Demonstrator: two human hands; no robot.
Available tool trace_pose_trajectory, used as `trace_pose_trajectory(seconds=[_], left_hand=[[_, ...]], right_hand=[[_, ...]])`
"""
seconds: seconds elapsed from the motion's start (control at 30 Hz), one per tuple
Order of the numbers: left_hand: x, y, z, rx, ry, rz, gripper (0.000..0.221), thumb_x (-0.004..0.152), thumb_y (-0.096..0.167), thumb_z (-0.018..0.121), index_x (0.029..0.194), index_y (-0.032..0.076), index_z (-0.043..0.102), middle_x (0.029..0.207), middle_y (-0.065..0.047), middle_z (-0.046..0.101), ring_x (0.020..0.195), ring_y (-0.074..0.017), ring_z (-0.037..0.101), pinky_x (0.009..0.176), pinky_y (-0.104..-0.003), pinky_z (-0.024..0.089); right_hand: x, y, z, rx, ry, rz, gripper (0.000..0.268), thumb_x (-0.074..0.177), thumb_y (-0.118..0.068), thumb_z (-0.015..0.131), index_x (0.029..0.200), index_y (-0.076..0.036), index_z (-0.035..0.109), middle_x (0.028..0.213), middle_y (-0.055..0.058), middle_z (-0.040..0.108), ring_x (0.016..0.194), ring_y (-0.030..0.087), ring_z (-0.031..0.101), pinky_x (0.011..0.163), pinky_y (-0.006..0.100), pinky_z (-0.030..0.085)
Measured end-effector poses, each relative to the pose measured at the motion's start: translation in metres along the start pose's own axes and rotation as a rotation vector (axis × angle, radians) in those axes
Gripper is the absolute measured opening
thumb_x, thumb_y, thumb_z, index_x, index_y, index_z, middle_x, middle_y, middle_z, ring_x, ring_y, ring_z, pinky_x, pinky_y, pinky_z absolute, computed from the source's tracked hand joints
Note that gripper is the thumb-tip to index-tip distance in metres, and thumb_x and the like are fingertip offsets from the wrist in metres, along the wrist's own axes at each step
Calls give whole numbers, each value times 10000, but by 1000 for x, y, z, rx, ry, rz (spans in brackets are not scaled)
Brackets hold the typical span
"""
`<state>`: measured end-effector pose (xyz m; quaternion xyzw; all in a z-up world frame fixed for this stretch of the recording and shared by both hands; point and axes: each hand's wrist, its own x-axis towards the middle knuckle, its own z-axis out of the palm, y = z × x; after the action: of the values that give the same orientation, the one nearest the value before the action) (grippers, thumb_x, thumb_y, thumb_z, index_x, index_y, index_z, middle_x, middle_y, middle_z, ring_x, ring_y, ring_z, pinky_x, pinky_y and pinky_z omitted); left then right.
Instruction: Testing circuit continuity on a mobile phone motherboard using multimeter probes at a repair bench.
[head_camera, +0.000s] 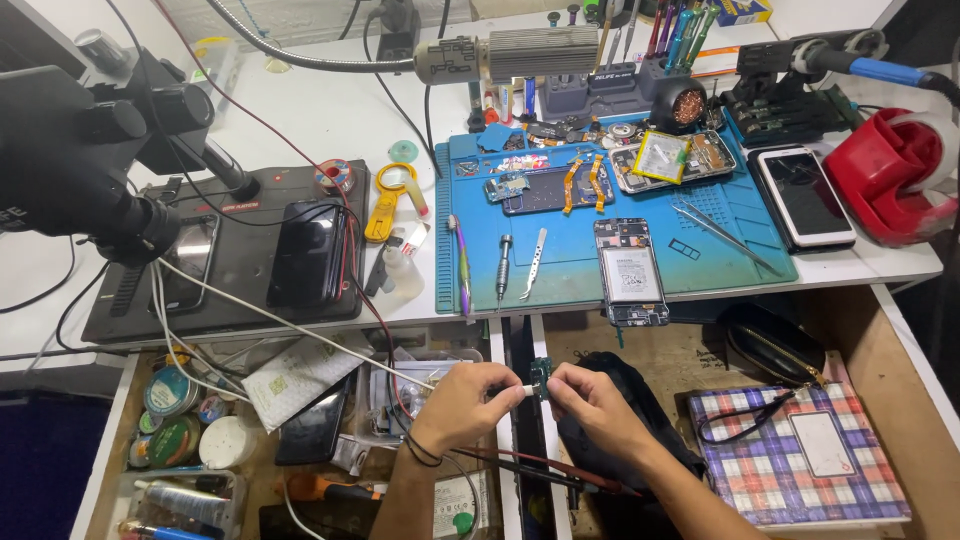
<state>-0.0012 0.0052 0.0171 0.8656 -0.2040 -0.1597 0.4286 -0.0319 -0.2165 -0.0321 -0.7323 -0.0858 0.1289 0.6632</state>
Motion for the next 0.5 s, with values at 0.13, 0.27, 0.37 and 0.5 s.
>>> trace_pose_trajectory(seconds=[0.13,0.27,0.37,0.5], left_hand=[[0,2,-2,-43,-9,-67,246,894,327,640,821,142,783,803,55,777,753,-116,664,697,-313,482],[1,-1,0,-74,1,-90,251,886,336,652,817,137,789,785,55,771,710,-105,629,664,-307,460],[3,-2,1,-65,-9,-94,247,888,328,643,826,141,792,794,54,773,717,-110,630,667,-314,462],[2,-3,2,-55,-9,-112,243,892,322,642,812,142,783,807,51,777,749,-117,649,689,-320,470]], right_hand=[[0,2,3,86,-11,26,327,1022,-272,577,740,-107,583,667,19,591,648,125,556,676,279,463],[1,-2,6,114,6,30,336,1006,-306,603,732,-111,600,641,14,610,625,117,558,668,278,455],[1,-1,7,130,15,43,345,1001,-315,611,729,-103,599,629,24,608,610,122,561,645,277,458],[2,1,7,108,5,51,360,1000,-327,605,721,-99,606,618,32,636,609,123,577,655,276,453]])
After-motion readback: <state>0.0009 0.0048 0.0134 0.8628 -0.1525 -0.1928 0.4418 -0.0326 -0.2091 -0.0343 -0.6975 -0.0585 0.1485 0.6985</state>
